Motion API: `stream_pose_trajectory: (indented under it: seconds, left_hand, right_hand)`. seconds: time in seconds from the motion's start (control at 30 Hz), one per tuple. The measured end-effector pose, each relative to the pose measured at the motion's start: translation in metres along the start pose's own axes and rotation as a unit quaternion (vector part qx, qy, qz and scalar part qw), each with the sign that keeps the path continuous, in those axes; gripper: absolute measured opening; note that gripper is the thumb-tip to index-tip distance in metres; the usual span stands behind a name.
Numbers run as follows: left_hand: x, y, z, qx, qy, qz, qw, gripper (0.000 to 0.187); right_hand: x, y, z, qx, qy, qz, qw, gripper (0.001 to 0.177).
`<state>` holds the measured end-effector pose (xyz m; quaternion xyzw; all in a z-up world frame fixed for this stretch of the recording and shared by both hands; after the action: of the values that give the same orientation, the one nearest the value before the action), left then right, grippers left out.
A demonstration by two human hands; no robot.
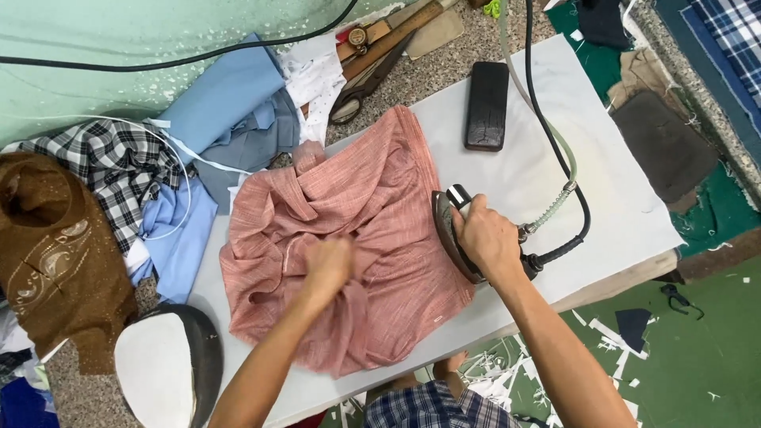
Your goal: The person irons a pink shirt on a white ironing board using a steam iron and a black pressing block. They repeatedly smooth the fabric, press the collar and sleeves, and adjust the shirt's position throughout the process.
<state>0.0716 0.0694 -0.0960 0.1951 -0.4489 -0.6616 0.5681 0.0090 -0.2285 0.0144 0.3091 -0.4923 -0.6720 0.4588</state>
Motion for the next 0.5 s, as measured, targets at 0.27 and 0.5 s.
stream_pose_trajectory:
  seconds: [0.27,0.5]
  left_hand:
    - [0.032,0.111,0.005,0.235,-0.154,-0.015,0.960,0.015]
    - [0.140,0.093,-0.140,0.363,-0.483,-0.033,0.796,0.006]
  right_hand:
    - [-0.001,0.018,0.004,-0.017,0.005,-0.014,1.000,0.045]
    - [0.013,-0.011,-0.001,-0.083,0.002,-0.094,0.992,0.055]
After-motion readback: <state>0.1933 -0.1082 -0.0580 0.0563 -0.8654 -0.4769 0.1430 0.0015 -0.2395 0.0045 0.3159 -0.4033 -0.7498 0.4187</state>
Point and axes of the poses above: each hand's wrist, its own z-axis away from the middle knuckle, its own y-axis out of the back of the hand, x = y × z, the point moved 2 cm from there along -z, towards the middle knuckle, and after that the axes turned 13 degrees about z, right-handed, at the moved point
